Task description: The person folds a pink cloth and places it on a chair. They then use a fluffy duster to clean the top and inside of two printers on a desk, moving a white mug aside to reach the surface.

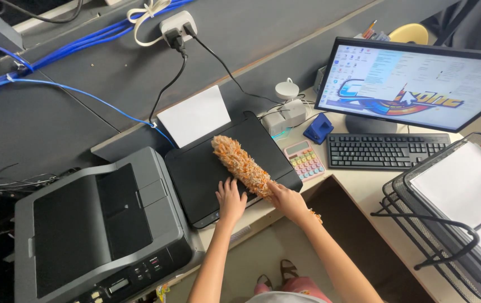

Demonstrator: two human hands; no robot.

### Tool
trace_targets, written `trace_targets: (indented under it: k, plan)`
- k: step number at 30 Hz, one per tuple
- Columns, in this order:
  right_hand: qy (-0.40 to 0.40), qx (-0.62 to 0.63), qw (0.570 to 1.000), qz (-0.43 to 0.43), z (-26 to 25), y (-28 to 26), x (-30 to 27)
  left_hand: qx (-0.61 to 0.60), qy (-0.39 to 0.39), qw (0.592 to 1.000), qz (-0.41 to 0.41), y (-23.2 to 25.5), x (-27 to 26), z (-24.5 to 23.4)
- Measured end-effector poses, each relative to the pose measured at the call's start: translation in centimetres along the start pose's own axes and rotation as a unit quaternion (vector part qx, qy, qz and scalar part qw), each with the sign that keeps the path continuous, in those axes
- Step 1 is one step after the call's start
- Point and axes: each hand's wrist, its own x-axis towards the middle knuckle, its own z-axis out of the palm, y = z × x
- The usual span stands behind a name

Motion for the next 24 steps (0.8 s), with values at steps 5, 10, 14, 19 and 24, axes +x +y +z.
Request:
trace_targets:
  k: [5, 10, 14, 19, 24]
  plan:
    - [-0.005, 0.012, 1.000, -0.009, -0.8, -0.1, -0.4, -0.010, 0.023, 1.000, 0.014, -0.1, 0.2, 0.1]
    - [0.037, 0.018, 0.999, -0.019, -1.6, 0.7, 1.2, -0.098, 0.105, 0.985, 0.093, 3.7, 0.3, -3.0]
    - [0.057, -0.057, 0.996, -0.037, -3.4, -0.2, 4.2, -0.088, 0.156, 0.970, 0.163, 8.5, 2.1, -5.1]
    - [0.058, -0.070, 0.996, -0.026, -2.8, 2.1, 7.8, -0.068, 0.167, 0.956, 0.230, 12.6, 7.6, -3.3]
    - [0.021, 0.109, 0.991, -0.075, -1.3, 11.6, 13.3, -0.074, 0.053, 0.966, 0.241, 15.8, 16.0, -0.3]
